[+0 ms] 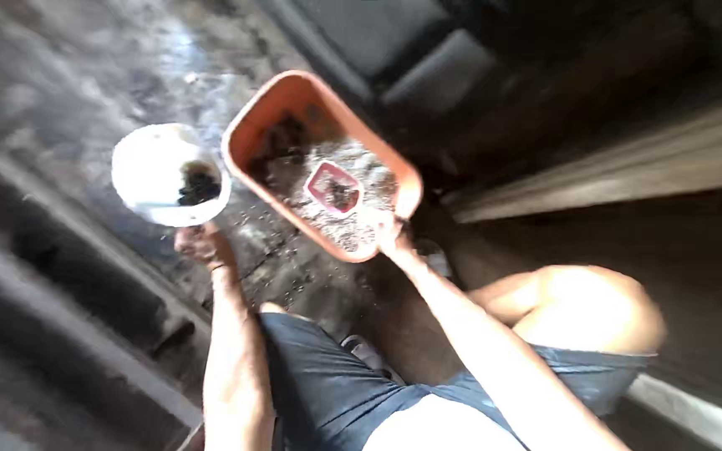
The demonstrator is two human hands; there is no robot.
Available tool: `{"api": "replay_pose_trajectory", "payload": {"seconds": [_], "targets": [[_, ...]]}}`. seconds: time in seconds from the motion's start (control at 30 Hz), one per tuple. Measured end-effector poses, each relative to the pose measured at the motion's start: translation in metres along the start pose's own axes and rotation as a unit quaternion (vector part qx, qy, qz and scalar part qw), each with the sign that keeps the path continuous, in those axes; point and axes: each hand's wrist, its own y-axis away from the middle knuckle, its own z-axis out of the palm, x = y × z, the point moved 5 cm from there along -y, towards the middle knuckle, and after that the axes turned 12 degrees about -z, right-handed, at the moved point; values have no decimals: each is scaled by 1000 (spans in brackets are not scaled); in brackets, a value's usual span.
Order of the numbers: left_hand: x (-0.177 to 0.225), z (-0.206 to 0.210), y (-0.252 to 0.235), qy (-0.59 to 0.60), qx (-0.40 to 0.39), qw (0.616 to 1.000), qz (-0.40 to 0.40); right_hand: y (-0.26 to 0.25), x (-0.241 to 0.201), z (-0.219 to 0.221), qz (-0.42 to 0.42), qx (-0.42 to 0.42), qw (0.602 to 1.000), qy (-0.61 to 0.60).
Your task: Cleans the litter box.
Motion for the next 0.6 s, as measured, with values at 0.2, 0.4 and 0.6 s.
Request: {"api": "replay_pose_trajectory", "payload": {"seconds": [0.2,0.4,0.6], "targets": [[-21,-22,-8,70,16,996,60,-2,-4,0,-13,20,999,-22],[-34,-55,2,78,10,991,109,-29,15,6,-18,-9,1000,-17],[-43,-78,7,120,30,989,84,-67,14,6,3,-84,996,17]]}}
